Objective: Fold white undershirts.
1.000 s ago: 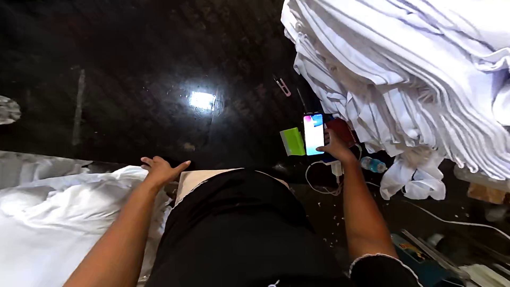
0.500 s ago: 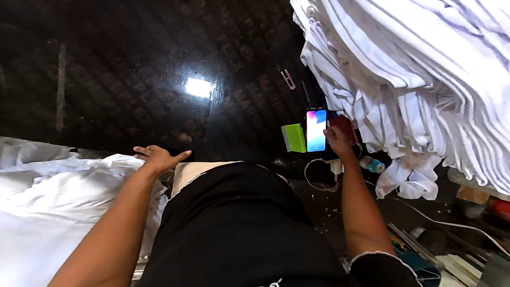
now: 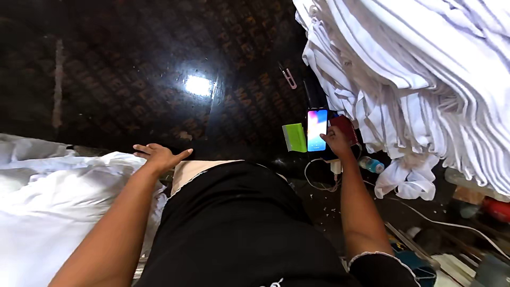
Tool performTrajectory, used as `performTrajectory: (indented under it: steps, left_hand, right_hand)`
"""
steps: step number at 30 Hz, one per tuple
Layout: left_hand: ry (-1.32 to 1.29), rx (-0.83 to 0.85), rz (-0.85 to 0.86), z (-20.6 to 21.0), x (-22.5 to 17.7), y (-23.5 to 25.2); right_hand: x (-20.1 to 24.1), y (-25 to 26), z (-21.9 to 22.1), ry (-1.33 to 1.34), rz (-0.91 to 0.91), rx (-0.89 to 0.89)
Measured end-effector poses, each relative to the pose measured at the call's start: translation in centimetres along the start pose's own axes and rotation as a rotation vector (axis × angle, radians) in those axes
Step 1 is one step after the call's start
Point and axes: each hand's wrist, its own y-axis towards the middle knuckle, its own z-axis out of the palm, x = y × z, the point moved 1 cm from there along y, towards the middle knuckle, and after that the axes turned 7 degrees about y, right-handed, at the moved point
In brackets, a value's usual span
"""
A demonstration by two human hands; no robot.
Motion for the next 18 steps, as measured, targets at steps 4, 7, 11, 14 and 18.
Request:
performTrajectory:
  steps: [4,7,11,14,18]
  left_hand:
    - [0.008,-0.009,-0.009,0.2,0.0,0.2]
    - [0.008,-0.017,-0.026,0.4,-0.1,0.4]
    - [0.007,-0.011,-0.029,0.4,-0.2,0.3]
    - [0.003,-0.006,-0.029,0.3,-0.2,0.2]
    - [0.009,-0.026,-0.030,0.7,0.0,0.6]
  right_hand:
    - [0.4,-0.3,0.8,-0.042,0.010,-0.049]
    - [0.5,-0.3,1.0,-0.057,0.016,-0.063]
    - [0.3,-0.3,0.8,-0.032,0.019,-0.054]
    - [-0.3,-0.2,0.0,0.043,0.029,0.035]
    - [-0.9,0.0,-0.2,0.063,0.025,0.067]
